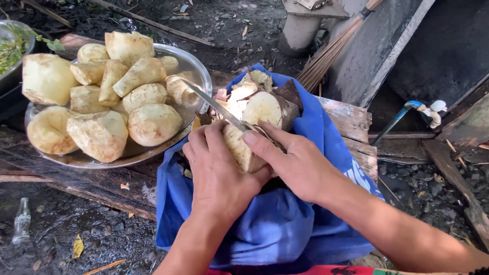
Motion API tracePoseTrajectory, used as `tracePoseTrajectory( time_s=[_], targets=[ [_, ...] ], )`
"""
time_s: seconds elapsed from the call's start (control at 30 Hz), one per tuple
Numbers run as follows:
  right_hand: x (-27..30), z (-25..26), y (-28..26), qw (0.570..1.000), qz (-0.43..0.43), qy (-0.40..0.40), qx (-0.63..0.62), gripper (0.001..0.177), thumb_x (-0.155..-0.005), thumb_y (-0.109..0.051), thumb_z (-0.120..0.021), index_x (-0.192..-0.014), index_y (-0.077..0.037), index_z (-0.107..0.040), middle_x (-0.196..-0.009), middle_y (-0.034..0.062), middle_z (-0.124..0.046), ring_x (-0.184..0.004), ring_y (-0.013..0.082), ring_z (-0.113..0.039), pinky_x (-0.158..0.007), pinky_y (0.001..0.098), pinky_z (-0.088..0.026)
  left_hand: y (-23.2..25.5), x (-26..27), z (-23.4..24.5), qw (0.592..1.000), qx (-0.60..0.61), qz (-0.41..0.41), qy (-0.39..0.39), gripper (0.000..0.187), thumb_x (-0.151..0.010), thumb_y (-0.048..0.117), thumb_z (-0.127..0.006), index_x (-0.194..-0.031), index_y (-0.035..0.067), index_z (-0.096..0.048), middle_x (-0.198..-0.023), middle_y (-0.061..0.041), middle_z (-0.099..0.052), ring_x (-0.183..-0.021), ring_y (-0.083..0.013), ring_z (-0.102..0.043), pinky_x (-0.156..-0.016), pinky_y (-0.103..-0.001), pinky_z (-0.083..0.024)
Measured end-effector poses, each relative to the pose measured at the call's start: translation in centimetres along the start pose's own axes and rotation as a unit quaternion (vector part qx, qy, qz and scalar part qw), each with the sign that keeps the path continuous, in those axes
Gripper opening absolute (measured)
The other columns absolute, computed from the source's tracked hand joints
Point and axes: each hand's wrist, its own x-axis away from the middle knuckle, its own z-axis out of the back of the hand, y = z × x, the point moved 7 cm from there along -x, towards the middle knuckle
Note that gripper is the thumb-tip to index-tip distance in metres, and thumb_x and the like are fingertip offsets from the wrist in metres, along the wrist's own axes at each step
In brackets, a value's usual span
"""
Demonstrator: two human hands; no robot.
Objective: Peel the skin off of large vegetable tubers using a knife.
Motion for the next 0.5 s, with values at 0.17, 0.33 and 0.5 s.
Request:
tracePoseTrajectory(
  time_s=[0.17, 0.33, 0.5],
  targets=[
    [-0.3, -1.1, 0.3, 0.999, -0.004, -0.023, -0.027, 0.071, -0.093, -0.058, -0.054, -0.135, -0.001, -0.065, -0.117, 0.0116, -0.080, -0.109, 0.0136, -0.071, -0.094, 0.0268, -0.054, -0.3, 1.2, -0.1, 0.999, 0.006, 0.000, 0.034, 0.099, -0.055, 0.029, -0.096, -0.132, -0.006, -0.044, -0.125, -0.026, -0.052, -0.116, -0.0465, -0.046, -0.105, -0.055, -0.036],
    [-1.3, -2.2, 1.9, 0.991, -0.005, -0.046, -0.128, 0.075, -0.094, -0.062, -0.052, -0.128, 0.002, -0.072, -0.113, 0.0063, -0.080, -0.101, 0.0068, -0.067, -0.087, 0.0232, -0.054, 0.0, 1.2, -0.2, 0.999, 0.005, -0.017, 0.038, 0.097, -0.057, 0.028, -0.094, -0.132, -0.007, -0.044, -0.128, -0.026, -0.052, -0.120, -0.0461, -0.047, -0.107, -0.054, -0.035],
    [0.5, -2.3, 2.7, 0.927, -0.326, 0.024, -0.186, 0.065, -0.086, -0.075, -0.051, -0.070, -0.012, -0.054, -0.056, -0.0013, -0.036, -0.036, 0.0100, -0.024, -0.033, 0.0295, -0.014, 0.1, 1.4, -0.3, 0.999, -0.025, -0.008, 0.034, 0.092, -0.060, 0.024, -0.092, -0.133, -0.007, -0.045, -0.130, -0.025, -0.052, -0.118, -0.0458, -0.047, -0.109, -0.055, -0.035]
  ],
)
